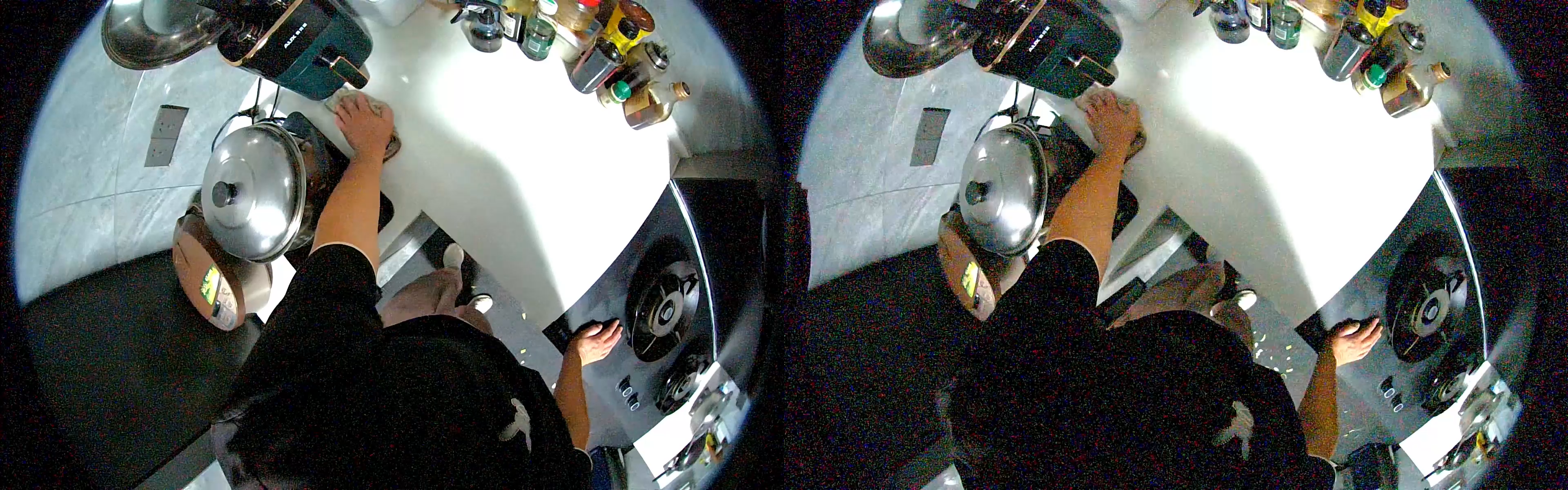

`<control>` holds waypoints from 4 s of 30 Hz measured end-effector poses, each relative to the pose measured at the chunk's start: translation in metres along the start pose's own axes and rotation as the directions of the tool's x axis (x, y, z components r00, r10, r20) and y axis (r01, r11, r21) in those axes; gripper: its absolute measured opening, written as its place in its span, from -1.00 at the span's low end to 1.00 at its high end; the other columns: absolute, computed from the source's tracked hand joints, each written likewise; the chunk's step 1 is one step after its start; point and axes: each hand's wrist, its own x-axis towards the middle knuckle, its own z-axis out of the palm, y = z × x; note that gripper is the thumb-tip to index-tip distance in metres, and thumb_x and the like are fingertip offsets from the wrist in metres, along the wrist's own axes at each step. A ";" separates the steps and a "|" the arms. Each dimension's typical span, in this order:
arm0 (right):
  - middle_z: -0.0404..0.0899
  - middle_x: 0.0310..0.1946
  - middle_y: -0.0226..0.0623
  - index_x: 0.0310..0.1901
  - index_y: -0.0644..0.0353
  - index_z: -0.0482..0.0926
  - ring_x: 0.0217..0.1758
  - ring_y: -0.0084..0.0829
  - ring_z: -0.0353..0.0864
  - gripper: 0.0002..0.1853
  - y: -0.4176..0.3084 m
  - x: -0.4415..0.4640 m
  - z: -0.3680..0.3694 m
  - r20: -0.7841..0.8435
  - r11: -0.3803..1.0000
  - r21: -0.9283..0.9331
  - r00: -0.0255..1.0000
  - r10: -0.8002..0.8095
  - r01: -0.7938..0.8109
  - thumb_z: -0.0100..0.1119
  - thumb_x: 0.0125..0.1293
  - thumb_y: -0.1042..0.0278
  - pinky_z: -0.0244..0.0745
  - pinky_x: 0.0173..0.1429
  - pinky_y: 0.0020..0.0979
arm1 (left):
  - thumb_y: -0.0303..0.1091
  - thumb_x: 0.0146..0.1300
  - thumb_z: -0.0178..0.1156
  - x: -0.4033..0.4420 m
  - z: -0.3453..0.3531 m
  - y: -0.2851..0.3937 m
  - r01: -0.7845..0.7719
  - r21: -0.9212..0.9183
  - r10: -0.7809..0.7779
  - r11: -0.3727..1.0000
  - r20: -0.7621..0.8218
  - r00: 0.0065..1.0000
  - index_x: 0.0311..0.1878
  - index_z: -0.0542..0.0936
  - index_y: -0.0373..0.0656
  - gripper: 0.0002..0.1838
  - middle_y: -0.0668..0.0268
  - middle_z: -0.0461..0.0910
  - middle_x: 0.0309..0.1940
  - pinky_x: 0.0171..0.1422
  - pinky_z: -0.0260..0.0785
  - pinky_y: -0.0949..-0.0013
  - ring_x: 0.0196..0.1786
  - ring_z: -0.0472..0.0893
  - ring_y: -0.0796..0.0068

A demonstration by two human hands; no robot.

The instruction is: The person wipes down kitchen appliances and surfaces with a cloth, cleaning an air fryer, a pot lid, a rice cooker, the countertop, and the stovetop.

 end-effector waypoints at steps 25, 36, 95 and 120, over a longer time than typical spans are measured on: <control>0.37 0.31 -0.22 0.33 -0.03 0.35 0.36 -0.19 0.37 -0.51 -0.012 -0.001 -0.003 -0.148 0.998 -0.057 0.989 -0.017 0.009 -0.22 0.44 0.03 0.31 0.29 -0.06 | -0.06 0.35 -0.14 -0.155 -0.033 0.076 0.383 -0.142 -0.332 0.913 0.288 0.898 0.46 -0.06 -0.43 -0.21 -0.22 -0.20 0.49 0.57 -0.25 -0.05 0.54 -0.19 -0.18; 0.29 0.37 -0.16 0.37 -0.03 0.28 0.41 -0.16 0.29 -0.46 -0.009 0.000 0.000 0.000 0.997 -0.073 1.000 0.027 -0.027 -0.14 0.39 0.06 0.23 0.34 -0.01 | -0.04 0.31 -0.06 -0.192 -0.086 0.093 0.398 -0.140 -0.298 0.907 0.453 0.840 0.46 0.03 -0.37 -0.21 -0.17 -0.17 0.50 0.58 -0.22 0.06 0.55 -0.15 -0.07; 0.58 -0.08 -0.18 0.25 0.17 0.39 -0.17 -0.31 0.58 -0.46 -0.389 -0.059 -0.074 0.577 0.278 0.746 0.377 -0.725 -0.605 -0.13 0.46 -0.08 0.47 -0.17 -0.37 | 0.30 0.26 0.02 -0.345 -0.041 -0.273 0.643 -0.599 -0.201 0.478 0.638 0.743 0.30 0.31 -0.50 -0.08 -0.20 0.39 0.25 0.41 0.18 0.18 0.32 0.38 -0.08; 0.50 -0.30 -0.08 -0.03 0.37 0.39 -0.29 -0.16 0.61 -0.49 -0.519 -0.028 0.012 0.420 0.462 0.870 0.233 -0.877 0.173 -0.03 0.45 -0.06 0.61 -0.43 -0.19 | -0.04 0.40 0.00 -0.324 -0.104 -0.225 0.733 -0.471 -0.477 0.491 0.559 0.678 0.19 0.40 -0.42 -0.43 -0.25 0.54 -0.03 0.18 0.36 0.03 0.10 0.52 -0.21</control>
